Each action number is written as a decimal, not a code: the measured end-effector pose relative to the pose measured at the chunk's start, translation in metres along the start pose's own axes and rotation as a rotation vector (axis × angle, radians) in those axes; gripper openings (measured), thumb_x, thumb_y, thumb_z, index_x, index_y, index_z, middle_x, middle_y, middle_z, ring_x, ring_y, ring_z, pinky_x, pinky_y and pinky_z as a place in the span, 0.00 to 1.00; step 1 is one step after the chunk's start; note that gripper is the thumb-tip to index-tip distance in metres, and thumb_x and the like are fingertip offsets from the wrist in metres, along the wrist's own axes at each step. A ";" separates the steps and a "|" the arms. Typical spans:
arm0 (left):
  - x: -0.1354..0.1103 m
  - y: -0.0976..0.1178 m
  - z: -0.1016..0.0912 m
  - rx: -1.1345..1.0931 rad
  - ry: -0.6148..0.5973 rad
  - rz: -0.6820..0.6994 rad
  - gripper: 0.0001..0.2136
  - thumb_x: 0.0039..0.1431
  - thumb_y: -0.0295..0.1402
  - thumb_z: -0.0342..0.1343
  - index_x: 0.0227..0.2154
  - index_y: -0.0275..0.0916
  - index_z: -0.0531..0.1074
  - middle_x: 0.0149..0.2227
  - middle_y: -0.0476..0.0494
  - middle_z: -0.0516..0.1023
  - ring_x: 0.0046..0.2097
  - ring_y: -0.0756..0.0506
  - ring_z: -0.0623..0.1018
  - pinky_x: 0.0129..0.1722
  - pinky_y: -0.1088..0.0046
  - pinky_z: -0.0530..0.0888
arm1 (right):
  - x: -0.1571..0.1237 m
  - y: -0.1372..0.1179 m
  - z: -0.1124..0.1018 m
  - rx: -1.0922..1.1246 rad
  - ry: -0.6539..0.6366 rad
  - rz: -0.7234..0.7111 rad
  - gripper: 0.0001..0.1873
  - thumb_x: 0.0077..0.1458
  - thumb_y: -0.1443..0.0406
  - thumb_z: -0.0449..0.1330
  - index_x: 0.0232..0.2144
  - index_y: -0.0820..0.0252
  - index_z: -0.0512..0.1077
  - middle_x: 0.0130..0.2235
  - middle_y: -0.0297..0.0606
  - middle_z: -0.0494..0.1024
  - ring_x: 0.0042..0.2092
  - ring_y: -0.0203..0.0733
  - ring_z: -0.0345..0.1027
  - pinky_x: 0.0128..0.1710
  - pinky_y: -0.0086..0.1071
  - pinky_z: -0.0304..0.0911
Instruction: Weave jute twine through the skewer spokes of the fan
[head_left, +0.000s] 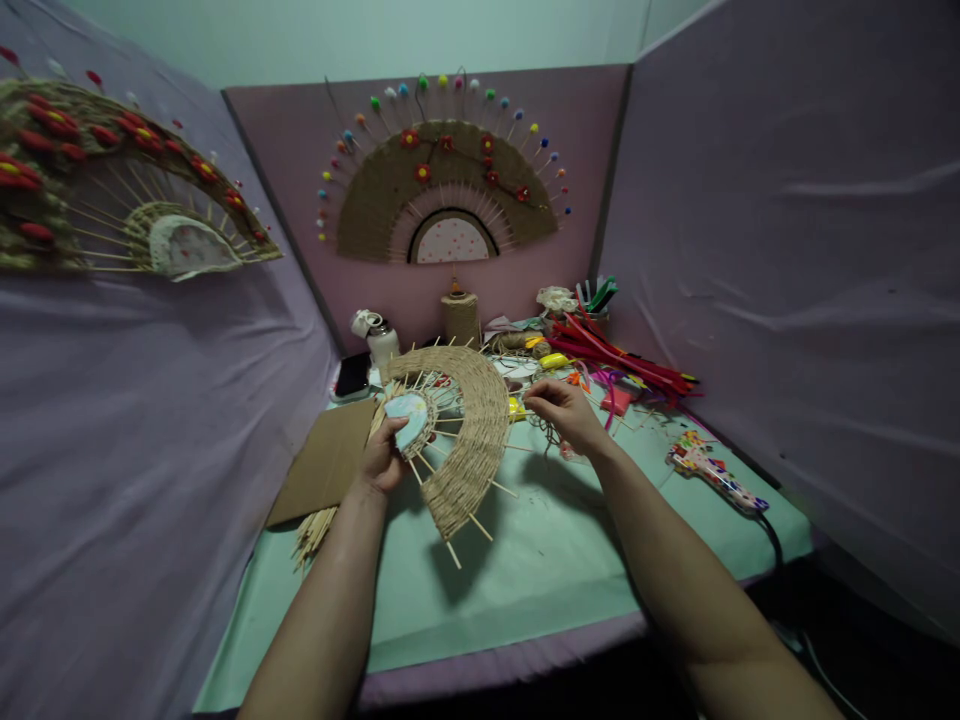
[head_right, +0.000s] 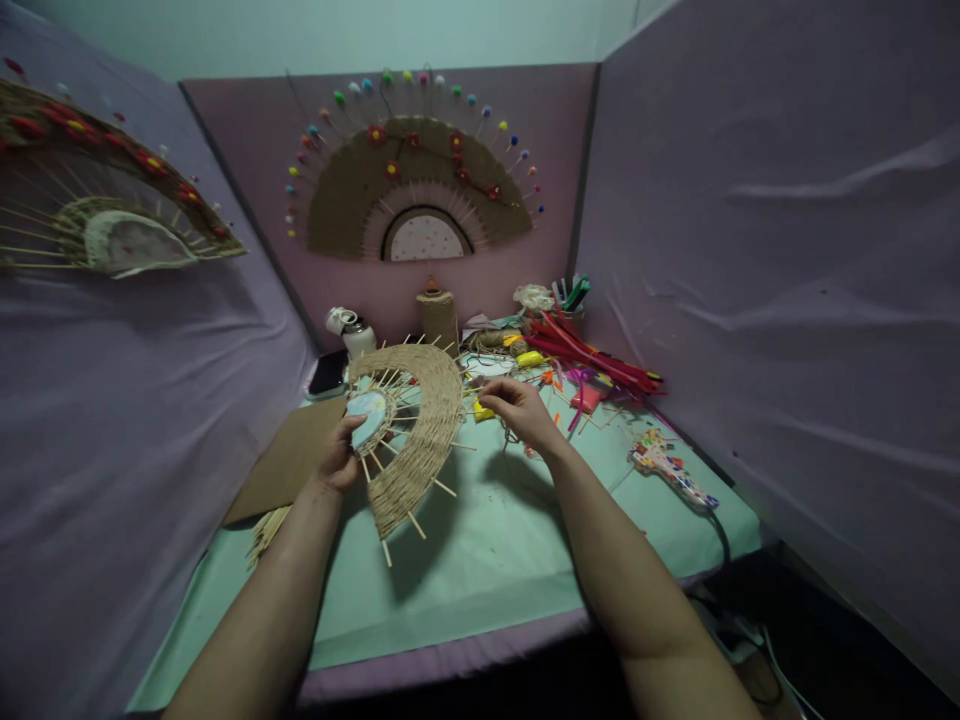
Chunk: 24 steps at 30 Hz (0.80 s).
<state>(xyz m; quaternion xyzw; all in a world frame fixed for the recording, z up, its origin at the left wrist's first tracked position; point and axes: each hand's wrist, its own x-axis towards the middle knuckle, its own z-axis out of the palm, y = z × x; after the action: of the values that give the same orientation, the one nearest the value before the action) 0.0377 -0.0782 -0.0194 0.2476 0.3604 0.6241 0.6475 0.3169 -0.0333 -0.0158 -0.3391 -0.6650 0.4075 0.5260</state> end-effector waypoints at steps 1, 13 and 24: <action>0.000 0.000 0.001 0.002 0.002 -0.011 0.18 0.49 0.22 0.50 0.45 0.33 0.67 0.31 0.43 0.79 0.28 0.46 0.78 0.27 0.71 0.77 | 0.000 0.000 0.000 -0.003 0.004 0.002 0.10 0.46 0.58 0.61 0.26 0.60 0.70 0.26 0.33 0.70 0.27 0.33 0.59 0.28 0.28 0.56; -0.002 0.000 0.002 0.043 0.009 -0.068 0.22 0.49 0.22 0.51 0.49 0.35 0.66 0.31 0.43 0.79 0.28 0.46 0.78 0.31 0.70 0.77 | -0.002 0.005 0.003 -0.330 0.022 -0.148 0.11 0.51 0.58 0.59 0.25 0.60 0.71 0.24 0.35 0.71 0.26 0.36 0.59 0.27 0.30 0.55; -0.004 0.003 0.000 0.101 0.033 -0.115 0.20 0.49 0.20 0.50 0.47 0.35 0.68 0.30 0.42 0.80 0.28 0.46 0.79 0.31 0.69 0.78 | 0.001 0.008 -0.004 -0.474 0.062 -0.333 0.09 0.54 0.59 0.58 0.27 0.58 0.70 0.28 0.38 0.73 0.31 0.40 0.64 0.33 0.34 0.59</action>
<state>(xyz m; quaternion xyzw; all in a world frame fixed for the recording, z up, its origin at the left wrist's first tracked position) 0.0357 -0.0822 -0.0167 0.2487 0.4155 0.5709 0.6630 0.3207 -0.0288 -0.0219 -0.3512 -0.7717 0.1382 0.5119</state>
